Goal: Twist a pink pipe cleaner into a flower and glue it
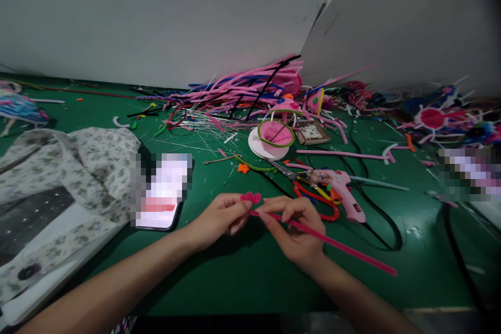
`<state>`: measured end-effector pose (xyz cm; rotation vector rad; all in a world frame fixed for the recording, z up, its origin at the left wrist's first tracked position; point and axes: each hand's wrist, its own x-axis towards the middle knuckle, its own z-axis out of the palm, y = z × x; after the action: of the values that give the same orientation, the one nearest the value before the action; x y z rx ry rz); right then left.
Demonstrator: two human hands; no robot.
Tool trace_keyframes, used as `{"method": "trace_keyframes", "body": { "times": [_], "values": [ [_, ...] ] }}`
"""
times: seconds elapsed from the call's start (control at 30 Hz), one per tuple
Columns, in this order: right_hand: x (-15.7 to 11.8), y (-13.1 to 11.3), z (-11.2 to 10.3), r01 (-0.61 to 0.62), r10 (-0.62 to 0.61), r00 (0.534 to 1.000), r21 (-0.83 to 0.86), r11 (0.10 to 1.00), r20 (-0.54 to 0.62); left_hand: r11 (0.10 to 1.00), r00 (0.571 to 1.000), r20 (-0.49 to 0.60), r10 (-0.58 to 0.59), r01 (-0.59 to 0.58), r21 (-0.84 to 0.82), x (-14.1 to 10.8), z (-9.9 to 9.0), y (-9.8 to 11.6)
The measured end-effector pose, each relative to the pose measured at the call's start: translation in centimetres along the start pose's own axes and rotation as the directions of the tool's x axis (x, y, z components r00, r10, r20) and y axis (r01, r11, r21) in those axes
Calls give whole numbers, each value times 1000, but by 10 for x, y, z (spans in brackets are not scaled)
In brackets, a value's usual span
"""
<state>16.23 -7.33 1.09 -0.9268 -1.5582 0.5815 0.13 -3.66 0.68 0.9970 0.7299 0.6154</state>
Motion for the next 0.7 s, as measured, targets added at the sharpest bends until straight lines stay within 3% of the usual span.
{"method": "trace_keyframes", "body": {
  "times": [0.13, 0.27, 0.37, 0.47, 0.57, 0.7],
  "values": [
    [1, -1, 2, -30, 29, 999, -10, 1000, -24, 985, 996, 59, -63, 72, -158, 1, 3, 3],
    [-2, 1, 2, -61, 60, 998, -33, 998, -37, 994, 997, -22, -70, 68, -80, 0, 7, 4],
    [-3, 3, 1, -89, 89, 996, -34, 995, -5, 1000, 998, -63, 0, 1, 14, 0, 5, 3],
    [-3, 4, 1, -152, 151, 988, -26, 988, -16, 998, 999, -4, 34, -34, 60, 0, 0, 2],
    [-1, 5, 1, -173, 174, 984, 37, 984, -48, 1000, 996, 87, -18, 17, 14, 1, -4, 2],
    [-1, 3, 1, -111, 113, 992, 32, 993, -56, 997, 998, 29, -62, 63, -47, 1, 0, 4]
  ]
}}
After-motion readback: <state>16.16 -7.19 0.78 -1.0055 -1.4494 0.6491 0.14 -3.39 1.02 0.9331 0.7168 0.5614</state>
